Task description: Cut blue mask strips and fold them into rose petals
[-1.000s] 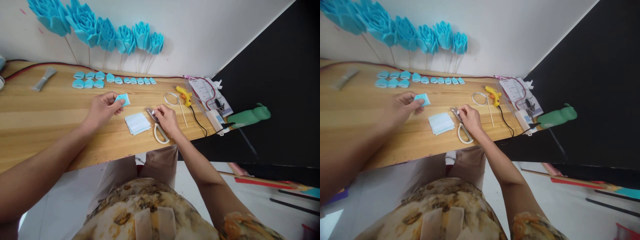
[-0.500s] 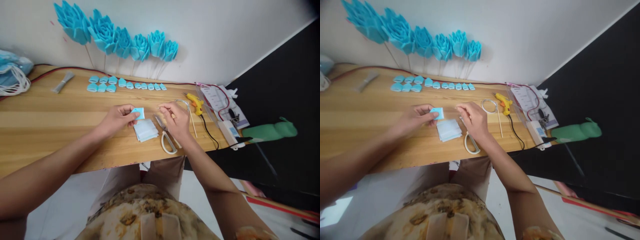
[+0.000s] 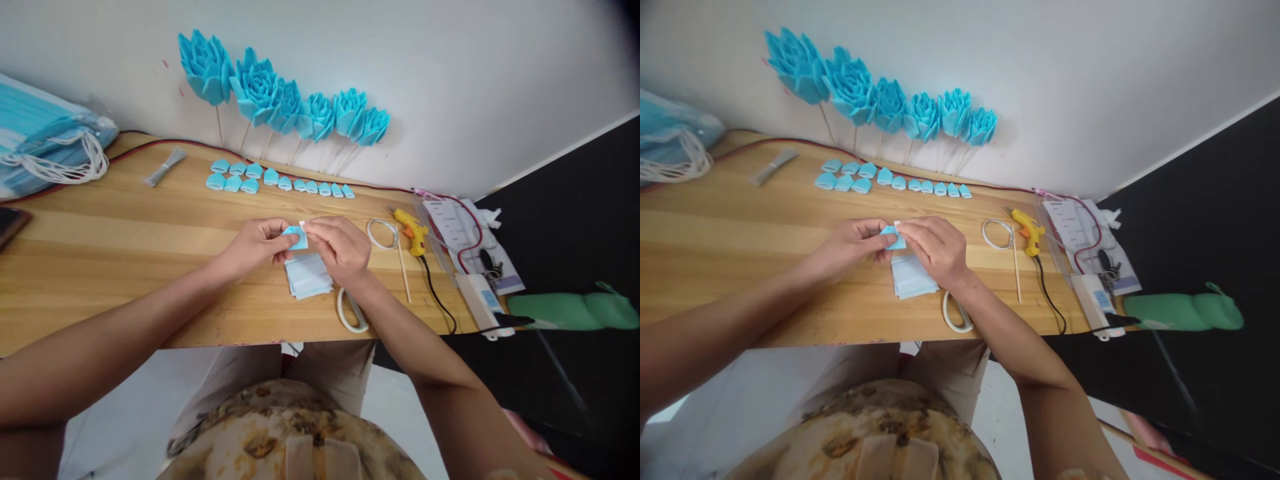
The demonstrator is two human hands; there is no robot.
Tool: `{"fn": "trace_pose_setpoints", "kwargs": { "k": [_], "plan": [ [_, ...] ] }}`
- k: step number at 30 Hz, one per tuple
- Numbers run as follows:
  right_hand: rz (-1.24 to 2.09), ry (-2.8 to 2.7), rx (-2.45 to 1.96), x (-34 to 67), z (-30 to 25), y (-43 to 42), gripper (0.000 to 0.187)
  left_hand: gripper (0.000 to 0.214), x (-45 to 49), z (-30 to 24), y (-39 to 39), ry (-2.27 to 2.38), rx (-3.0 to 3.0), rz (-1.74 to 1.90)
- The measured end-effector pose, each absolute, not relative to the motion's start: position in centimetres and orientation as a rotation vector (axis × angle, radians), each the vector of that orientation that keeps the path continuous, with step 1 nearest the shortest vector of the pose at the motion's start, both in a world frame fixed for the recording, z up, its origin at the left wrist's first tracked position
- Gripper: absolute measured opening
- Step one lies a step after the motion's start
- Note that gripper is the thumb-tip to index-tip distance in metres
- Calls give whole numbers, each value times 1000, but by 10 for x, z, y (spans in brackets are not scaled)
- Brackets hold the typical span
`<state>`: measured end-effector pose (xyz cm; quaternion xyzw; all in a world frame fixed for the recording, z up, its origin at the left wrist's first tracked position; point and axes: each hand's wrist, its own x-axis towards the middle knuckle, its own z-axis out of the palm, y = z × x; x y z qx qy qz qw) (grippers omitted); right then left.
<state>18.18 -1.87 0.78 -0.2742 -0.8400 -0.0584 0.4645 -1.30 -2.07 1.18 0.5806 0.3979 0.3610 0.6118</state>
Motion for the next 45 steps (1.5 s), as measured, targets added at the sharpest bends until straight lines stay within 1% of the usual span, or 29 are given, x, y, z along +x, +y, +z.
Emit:
{"fn": "trace_pose_setpoints", "kwargs": {
  "k": [5,25,34,40,45],
  "plan": [
    [-172,-2073,-658,182,5,-19,20,24,-12,10,-20,922,1323,842],
    [-237,-2117,-727,182,4,-20,14,27,-13,9,-20,941,1304,861],
    [-151,-2140,-786,183,0,-19,17,27,-13,9,-19,933,1327,870],
    [-110,-2181,-857,183,0,-19,18,25,-13,11,-20,884,1305,867],
    [-164,-2178,-830,184,-2,-17,17,21,-13,6,-18,818,1245,861]
  ]
}}
